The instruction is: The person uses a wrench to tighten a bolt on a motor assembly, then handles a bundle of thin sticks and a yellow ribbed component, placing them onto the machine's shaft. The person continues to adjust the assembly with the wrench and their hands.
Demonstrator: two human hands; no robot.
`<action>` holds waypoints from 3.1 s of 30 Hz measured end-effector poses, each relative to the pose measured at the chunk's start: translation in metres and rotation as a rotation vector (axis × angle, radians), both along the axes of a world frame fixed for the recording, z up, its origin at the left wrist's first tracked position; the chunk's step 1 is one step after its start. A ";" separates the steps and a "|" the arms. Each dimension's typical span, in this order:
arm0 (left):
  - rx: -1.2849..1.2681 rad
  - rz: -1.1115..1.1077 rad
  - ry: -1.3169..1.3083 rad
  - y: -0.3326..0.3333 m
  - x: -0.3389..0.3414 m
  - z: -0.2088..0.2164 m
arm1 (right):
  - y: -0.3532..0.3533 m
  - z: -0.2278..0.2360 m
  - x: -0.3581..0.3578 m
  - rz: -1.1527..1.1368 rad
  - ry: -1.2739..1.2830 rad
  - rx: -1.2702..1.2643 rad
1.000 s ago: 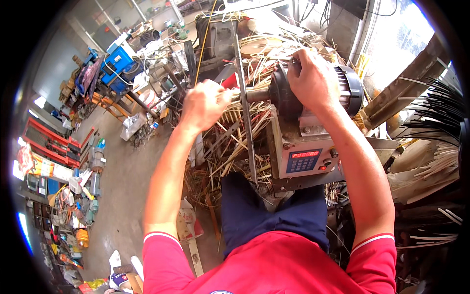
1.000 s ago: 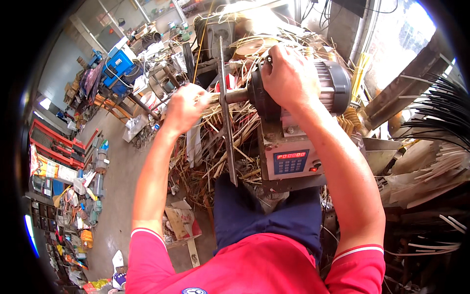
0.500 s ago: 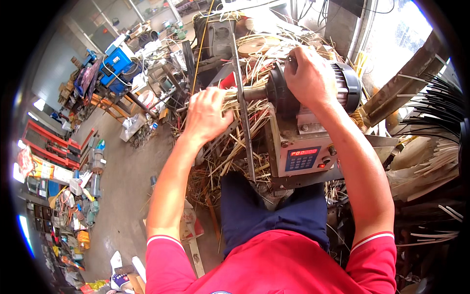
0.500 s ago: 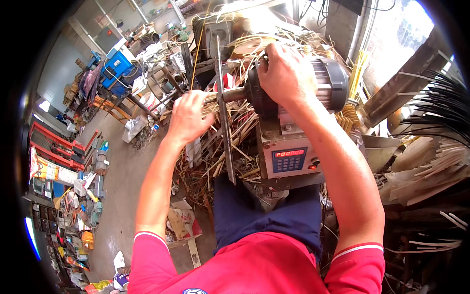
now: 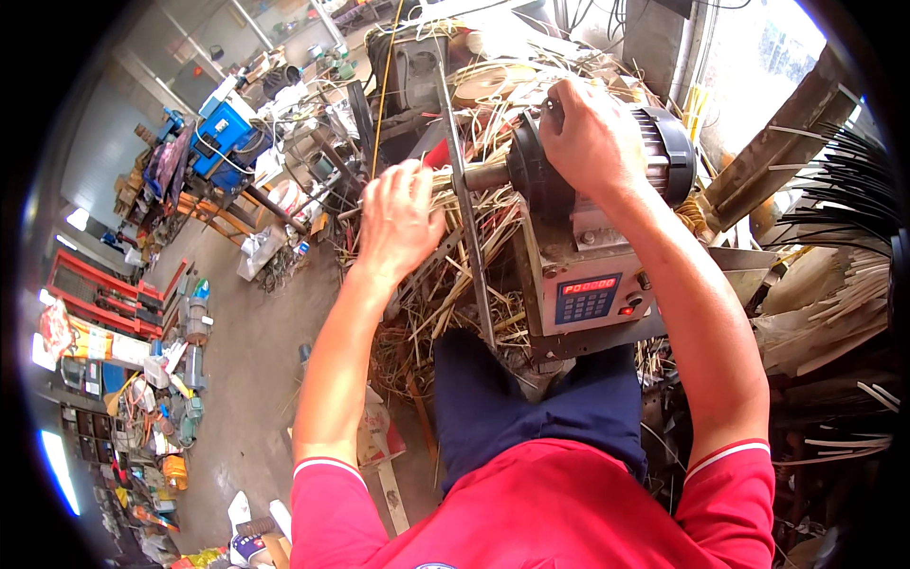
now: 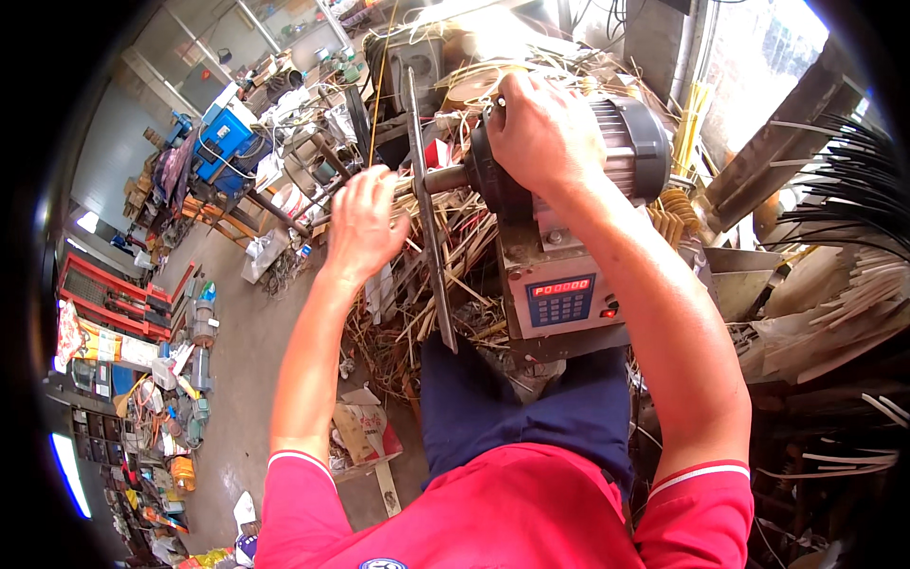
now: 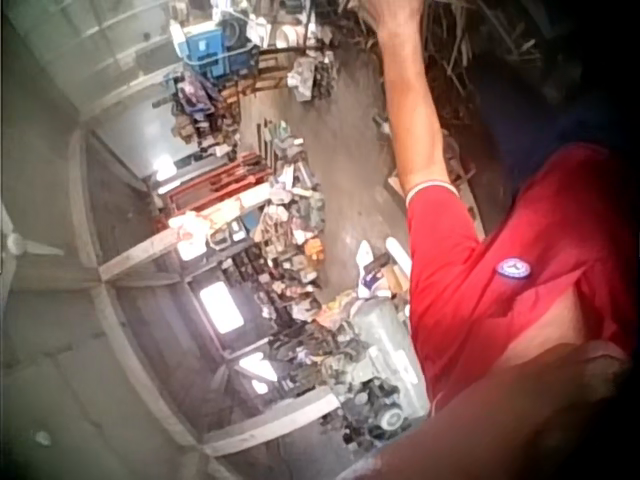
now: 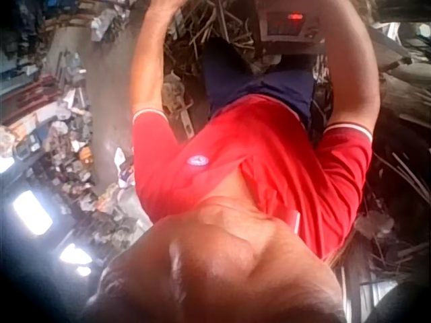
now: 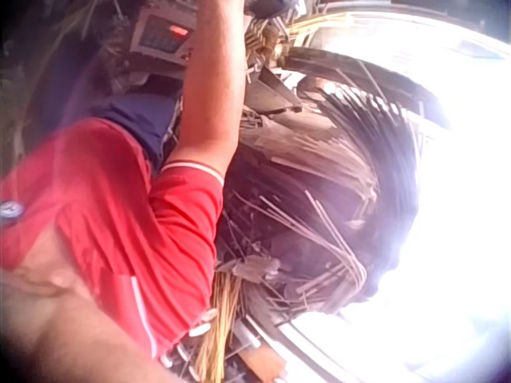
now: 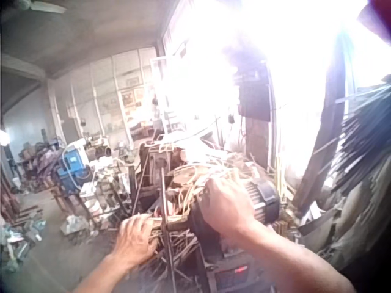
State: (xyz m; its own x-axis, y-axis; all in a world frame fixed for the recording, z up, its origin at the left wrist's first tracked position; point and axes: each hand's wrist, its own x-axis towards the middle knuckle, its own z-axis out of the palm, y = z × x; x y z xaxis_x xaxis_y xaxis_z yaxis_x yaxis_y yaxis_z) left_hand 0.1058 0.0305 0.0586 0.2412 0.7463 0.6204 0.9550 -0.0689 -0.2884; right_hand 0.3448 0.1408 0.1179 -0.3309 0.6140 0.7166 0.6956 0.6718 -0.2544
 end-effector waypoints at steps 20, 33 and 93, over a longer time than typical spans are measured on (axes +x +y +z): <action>0.119 -0.046 -0.206 -0.004 0.013 -0.004 | 0.004 -0.001 0.001 -0.001 0.013 0.030; 0.142 -0.188 -0.255 -0.004 0.011 -0.008 | 0.005 0.002 0.003 -0.001 -0.014 -0.043; 0.160 -0.266 -0.358 0.002 0.022 0.004 | 0.004 0.001 0.004 0.011 -0.005 0.014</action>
